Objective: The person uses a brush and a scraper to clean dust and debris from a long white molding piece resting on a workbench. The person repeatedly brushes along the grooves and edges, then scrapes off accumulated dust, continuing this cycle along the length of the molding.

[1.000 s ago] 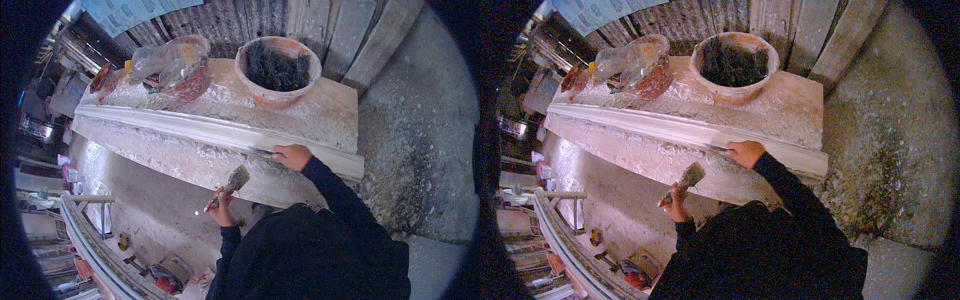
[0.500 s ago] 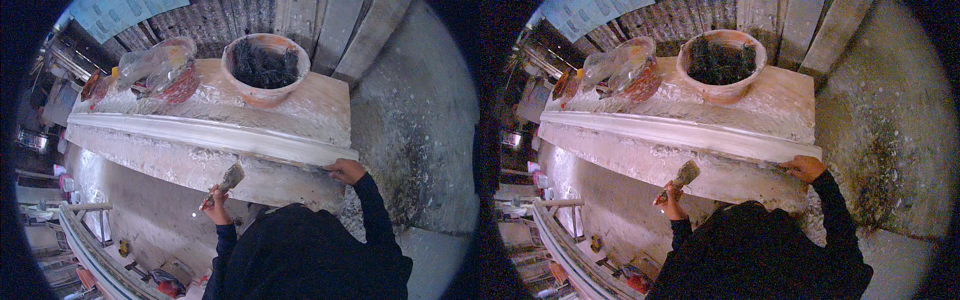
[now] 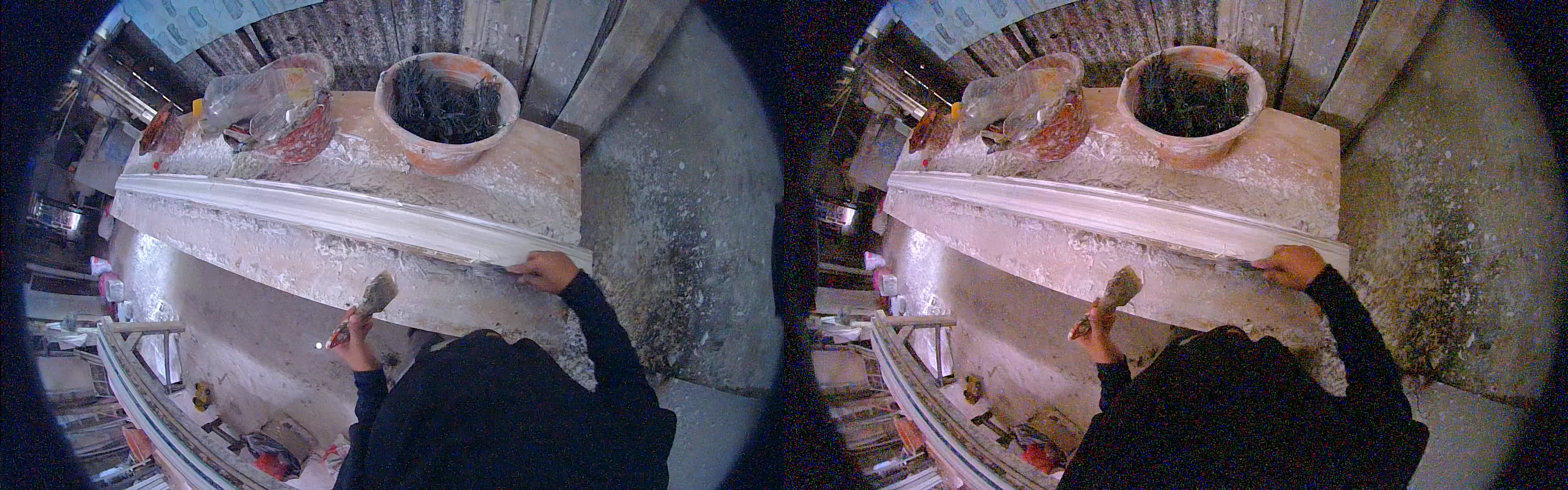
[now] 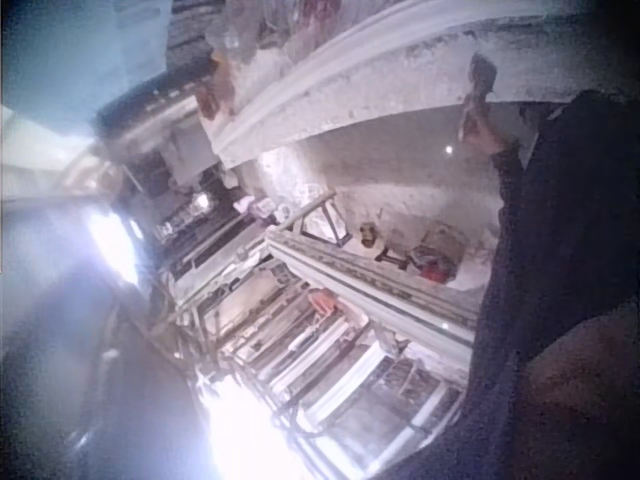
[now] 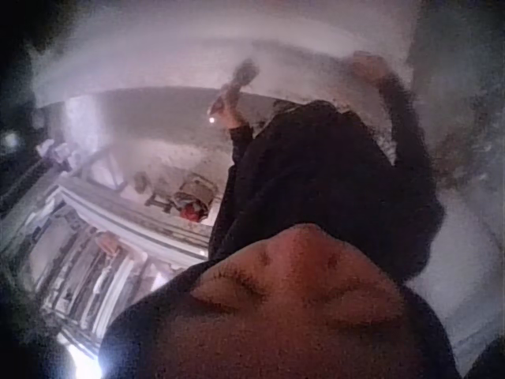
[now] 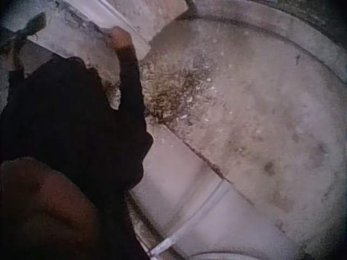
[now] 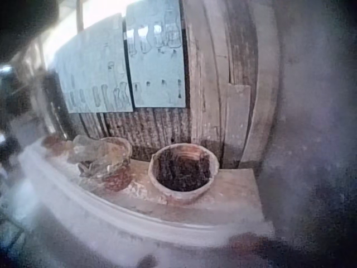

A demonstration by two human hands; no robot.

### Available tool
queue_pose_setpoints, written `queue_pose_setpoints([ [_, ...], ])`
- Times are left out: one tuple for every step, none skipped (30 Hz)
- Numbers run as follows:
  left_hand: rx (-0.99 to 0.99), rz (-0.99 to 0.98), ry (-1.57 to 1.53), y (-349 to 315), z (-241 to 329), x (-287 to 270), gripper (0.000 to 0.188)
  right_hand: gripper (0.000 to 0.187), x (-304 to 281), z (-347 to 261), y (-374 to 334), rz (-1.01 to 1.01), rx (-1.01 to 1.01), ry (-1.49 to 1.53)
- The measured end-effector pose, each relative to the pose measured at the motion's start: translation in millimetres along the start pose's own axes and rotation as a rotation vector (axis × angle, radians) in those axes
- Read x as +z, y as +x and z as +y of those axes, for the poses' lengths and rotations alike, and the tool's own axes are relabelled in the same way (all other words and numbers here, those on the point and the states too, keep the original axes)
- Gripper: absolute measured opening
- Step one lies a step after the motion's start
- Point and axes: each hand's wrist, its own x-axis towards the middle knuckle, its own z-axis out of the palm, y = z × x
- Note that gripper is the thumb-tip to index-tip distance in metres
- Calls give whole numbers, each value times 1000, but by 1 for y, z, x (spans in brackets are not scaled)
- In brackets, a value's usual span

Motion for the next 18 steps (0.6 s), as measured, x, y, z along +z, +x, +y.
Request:
queue_pose_setpoints([
  [0,18,-6,-2,4,5,38,32,2,-8,10,21,-9,21],
  [6,40,-9,-3,8,7,38,31,4,-19,22,54,-17,30],
  [11,33,-3,-2,9,8,38,31,5,-31,35,90,-24,41],
  [15,24,3,-1,9,8,38,31,8,-39,49,96,-40,63],
  [26,29,8,1,10,6,38,31,10,-49,65,98,-69,82],
  [21,16,7,4,8,3,38,31,7,-62,78,108,-69,79],
  [14,1,6,7,4,1,38,30,5,-76,89,118,-65,77],
  [8,-13,5,10,1,-2,38,30,3,-87,99,128,-61,74],
  [6,-19,-7,12,1,0,38,30,1,-92,108,140,-63,84],
  [9,-15,-22,12,3,3,38,29,0,-98,118,152,-75,91],
  [13,-10,-36,12,4,4,37,29,-1,-100,126,163,-88,97],
  [13,-3,-23,12,4,2,37,28,-3,-99,132,133,-100,73],
  [12,5,-11,13,4,-1,37,29,-2,-97,133,115,-99,69],
  [11,13,3,13,3,-5,36,29,0,-90,131,97,-98,65],
  [16,13,11,14,4,-8,37,30,1,-83,129,80,-97,60],
  [21,16,17,15,4,-13,37,31,-1,-74,119,70,-114,71],
  [23,16,22,15,4,-17,38,31,-6,-64,105,60,-127,82],
  [14,35,24,16,5,-20,38,31,-8,-54,91,61,-110,80],
])
